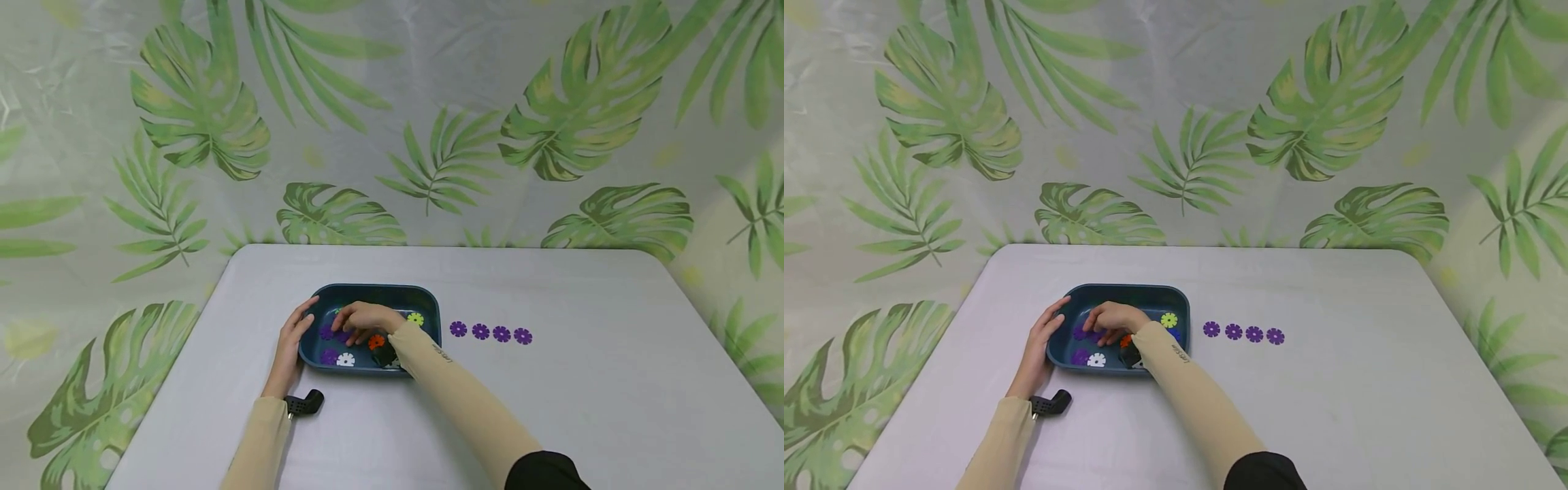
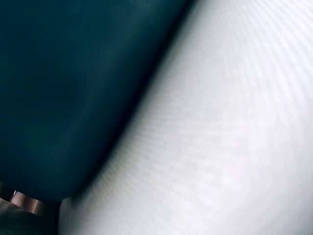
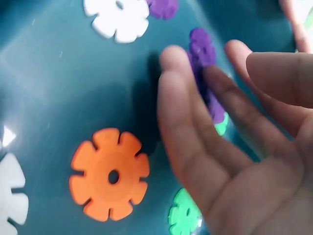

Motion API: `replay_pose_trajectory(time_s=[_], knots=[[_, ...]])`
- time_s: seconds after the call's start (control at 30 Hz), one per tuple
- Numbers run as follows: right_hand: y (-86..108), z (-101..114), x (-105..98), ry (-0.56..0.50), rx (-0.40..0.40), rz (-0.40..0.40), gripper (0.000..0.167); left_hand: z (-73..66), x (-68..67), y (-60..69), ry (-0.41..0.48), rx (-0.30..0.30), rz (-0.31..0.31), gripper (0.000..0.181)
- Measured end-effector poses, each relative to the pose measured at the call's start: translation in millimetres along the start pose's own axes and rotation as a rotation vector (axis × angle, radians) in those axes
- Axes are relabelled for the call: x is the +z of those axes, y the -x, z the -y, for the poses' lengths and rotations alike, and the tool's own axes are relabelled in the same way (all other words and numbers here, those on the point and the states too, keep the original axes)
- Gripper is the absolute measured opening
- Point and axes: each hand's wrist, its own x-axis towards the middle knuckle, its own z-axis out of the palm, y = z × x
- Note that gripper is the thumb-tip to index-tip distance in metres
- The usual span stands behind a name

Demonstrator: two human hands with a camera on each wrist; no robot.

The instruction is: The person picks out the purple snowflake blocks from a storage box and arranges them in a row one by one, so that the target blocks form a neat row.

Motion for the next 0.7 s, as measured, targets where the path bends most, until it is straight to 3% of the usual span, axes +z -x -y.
replay_pose_trajectory(time_s=[0.27, 0.47, 0.7], knots=[[-1.7, -4, -1, -0.01, 0.01, 0.044, 0.027, 0.7, -0.3, -2.3, 0.01, -0.01, 0.0, 0.04], [-2.1, -9, -2, -0.007, 0.019, 0.045, 0.03, 0.5, 1.2, -1.7, 0.01, 0.016, -0.007, 0.038], [3.3, -10, -6, -0.027, -0.003, 0.031, 0.03, -25.5, 8.6, 9.6, -0.005, -0.013, 0.005, 0.04]])
